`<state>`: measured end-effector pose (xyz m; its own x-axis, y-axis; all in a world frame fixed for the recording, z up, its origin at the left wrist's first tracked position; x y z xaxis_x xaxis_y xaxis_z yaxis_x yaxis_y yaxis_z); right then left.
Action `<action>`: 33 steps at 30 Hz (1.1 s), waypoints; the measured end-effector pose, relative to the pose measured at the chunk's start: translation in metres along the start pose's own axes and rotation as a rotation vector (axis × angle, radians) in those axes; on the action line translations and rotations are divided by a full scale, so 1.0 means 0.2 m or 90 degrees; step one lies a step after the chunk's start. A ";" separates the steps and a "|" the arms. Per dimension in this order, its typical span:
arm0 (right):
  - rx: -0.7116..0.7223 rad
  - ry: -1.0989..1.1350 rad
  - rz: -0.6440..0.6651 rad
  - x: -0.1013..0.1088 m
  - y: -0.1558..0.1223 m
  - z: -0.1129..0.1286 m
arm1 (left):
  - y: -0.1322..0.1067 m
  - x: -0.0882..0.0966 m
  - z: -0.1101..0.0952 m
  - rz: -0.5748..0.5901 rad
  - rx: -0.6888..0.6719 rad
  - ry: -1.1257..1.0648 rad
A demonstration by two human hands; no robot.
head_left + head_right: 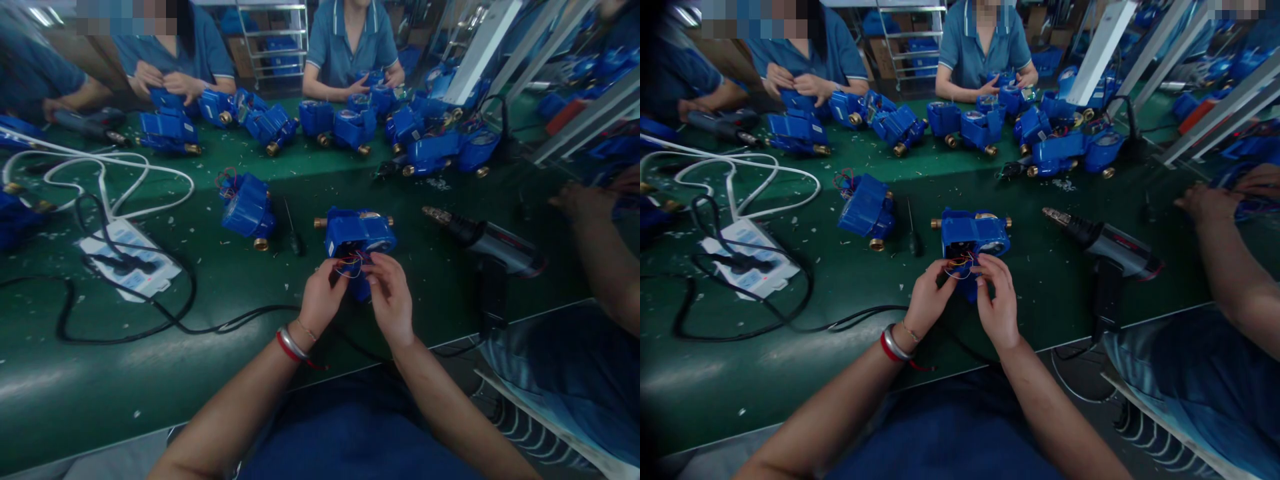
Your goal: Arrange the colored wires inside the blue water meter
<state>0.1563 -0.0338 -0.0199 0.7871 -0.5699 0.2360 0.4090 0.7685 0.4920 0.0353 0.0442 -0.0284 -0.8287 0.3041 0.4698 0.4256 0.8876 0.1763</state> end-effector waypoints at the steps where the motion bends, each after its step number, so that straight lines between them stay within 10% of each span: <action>1: 0.004 -0.007 -0.005 0.00 0.00 0.00 | 0.00 0.00 0.01 0.002 0.024 -0.044; 8: 0.032 -0.136 -0.045 0.03 0.01 0.02 | 0.03 -0.01 0.03 0.031 0.149 -0.322; 33: 0.011 -0.155 0.015 0.01 0.02 -0.02 | 0.02 0.00 0.02 0.024 0.068 -0.187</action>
<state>0.1616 -0.0312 -0.0213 0.6606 -0.6067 0.4422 0.3816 0.7786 0.4982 0.0357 0.0502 -0.0317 -0.8890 0.4113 0.2012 0.4310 0.9000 0.0646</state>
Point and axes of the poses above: each hand's wrist, its own y-axis towards the middle knuckle, its own x-axis out of the back of the hand, z = x × y, the point moved 1 cm from there along y, towards the middle knuckle, and after that the axes turned 3 degrees about x, right-handed, at the moved point
